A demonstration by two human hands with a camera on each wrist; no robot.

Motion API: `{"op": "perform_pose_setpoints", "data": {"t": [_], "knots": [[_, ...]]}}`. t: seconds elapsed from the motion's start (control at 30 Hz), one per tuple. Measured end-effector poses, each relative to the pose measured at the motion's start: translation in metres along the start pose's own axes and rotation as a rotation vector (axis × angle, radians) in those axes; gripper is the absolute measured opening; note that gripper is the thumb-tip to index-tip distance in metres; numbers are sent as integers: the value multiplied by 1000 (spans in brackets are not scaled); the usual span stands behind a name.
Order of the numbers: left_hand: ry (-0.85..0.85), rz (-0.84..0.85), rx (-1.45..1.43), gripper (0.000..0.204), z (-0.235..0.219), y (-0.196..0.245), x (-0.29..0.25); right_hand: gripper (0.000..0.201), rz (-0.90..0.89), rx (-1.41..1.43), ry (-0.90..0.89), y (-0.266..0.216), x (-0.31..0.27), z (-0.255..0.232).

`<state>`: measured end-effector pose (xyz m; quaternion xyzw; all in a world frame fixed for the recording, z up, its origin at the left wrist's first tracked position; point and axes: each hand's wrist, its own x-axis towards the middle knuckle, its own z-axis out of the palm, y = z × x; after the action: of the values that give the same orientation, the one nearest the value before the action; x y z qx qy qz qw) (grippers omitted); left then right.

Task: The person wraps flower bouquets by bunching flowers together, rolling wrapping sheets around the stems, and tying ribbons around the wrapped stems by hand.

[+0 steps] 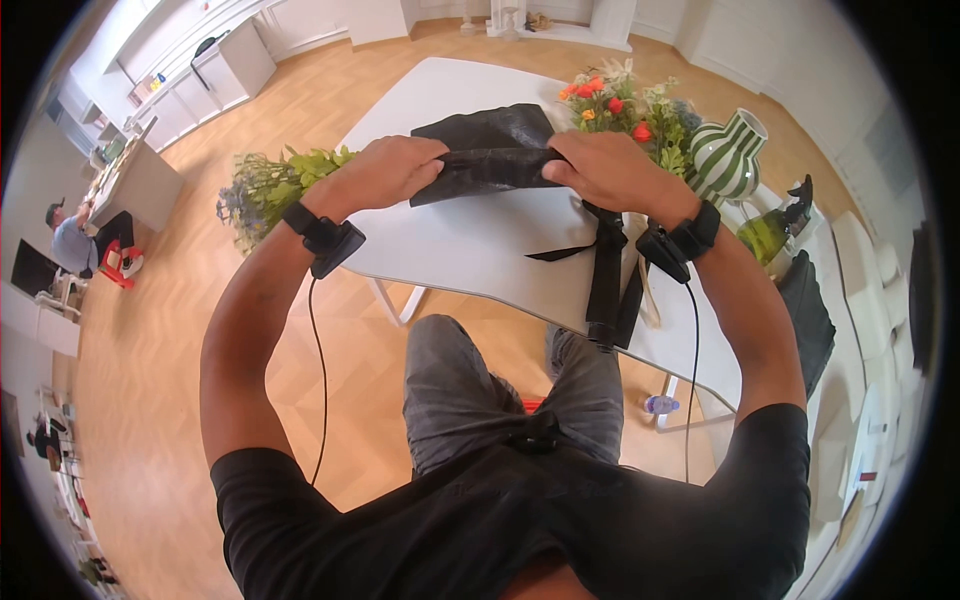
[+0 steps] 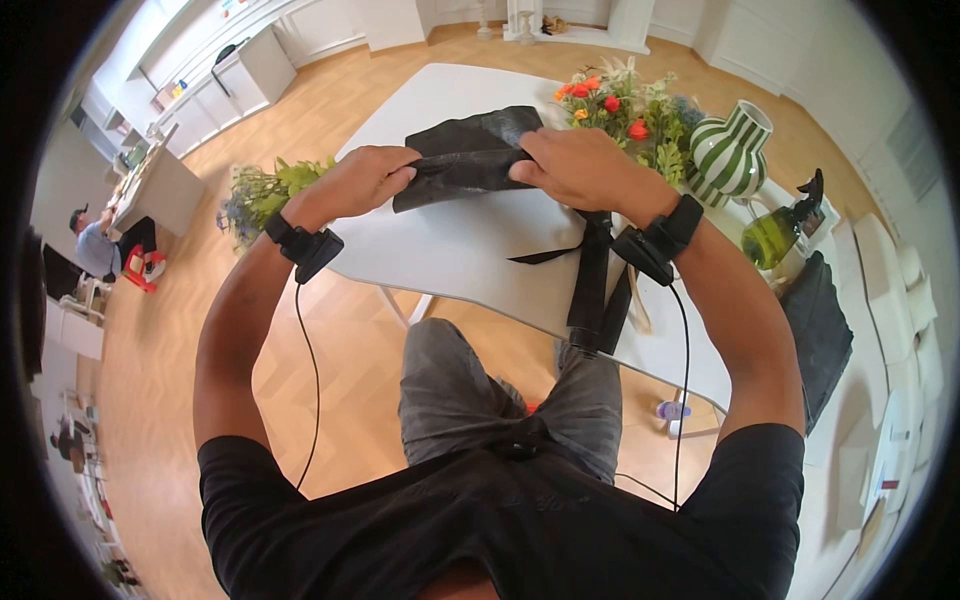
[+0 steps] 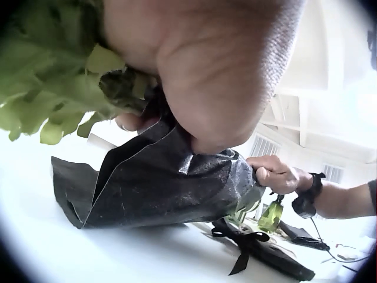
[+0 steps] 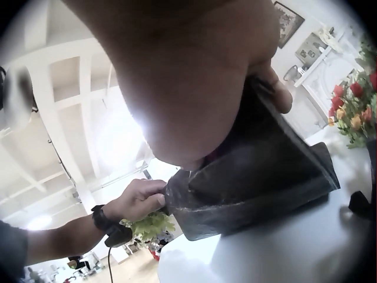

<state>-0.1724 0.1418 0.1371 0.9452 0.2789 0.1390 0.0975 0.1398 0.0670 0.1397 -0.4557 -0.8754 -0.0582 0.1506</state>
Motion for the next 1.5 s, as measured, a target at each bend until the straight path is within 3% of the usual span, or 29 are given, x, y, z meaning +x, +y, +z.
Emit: {"op": "perform_pose_setpoints", "data": {"t": [0.1, 0.27, 0.4, 0.47, 0.57, 0.6, 0.63, 0.77, 0.97, 1.07, 1.23, 1.3, 1.37, 1.47, 1.5], "knots": [[52, 72, -61, 19, -11, 10, 7, 38, -50, -82, 88, -5, 5, -11], [-18, 72, 50, 21, -48, 5, 3, 33, 77, -253, -187, 17, -1, -29], [-78, 5, 45, 21, -61, 12, 1, 30, 186, -278, -219, 29, -9, -32], [-103, -26, 20, 21, -62, 19, 0, 35, -144, -379, 204, 31, -12, -32], [-97, -41, -17, 21, -65, 26, 2, 36, -180, -231, 306, 12, -6, -41], [-89, 3, -55, 21, -63, 30, 4, 36, -174, -231, 307, 5, -4, -42], [-78, 48, -90, 21, -63, 34, 7, 37, -101, -176, 190, -1, 0, -44], [-134, -15, -36, 21, -64, 46, 5, 37, 30, -164, -68, 2, 2, -47], [-82, 13, 86, 21, -56, 48, 0, 43, -1, -1, -93, 7, -1, -51], [46, 91, 155, 22, -49, 46, 0, 41, 16, 99, -168, 7, 0, -57], [69, 239, 55, 20, -51, 40, 4, 38, 76, -26, -157, -2, -3, -64], [37, 211, 43, 20, -53, 44, 7, 37, 93, -127, -120, -7, -5, -64], [2, 186, 28, 19, -54, 50, 12, 43, -95, -164, 89, -14, -5, -61], [21, 209, 13, 26, -60, 61, 19, 42, -36, -27, 52, -26, 4, -65], [-48, 152, -53, 26, -64, 66, 19, 42, -38, -27, 52, -24, 4, -61]]}}
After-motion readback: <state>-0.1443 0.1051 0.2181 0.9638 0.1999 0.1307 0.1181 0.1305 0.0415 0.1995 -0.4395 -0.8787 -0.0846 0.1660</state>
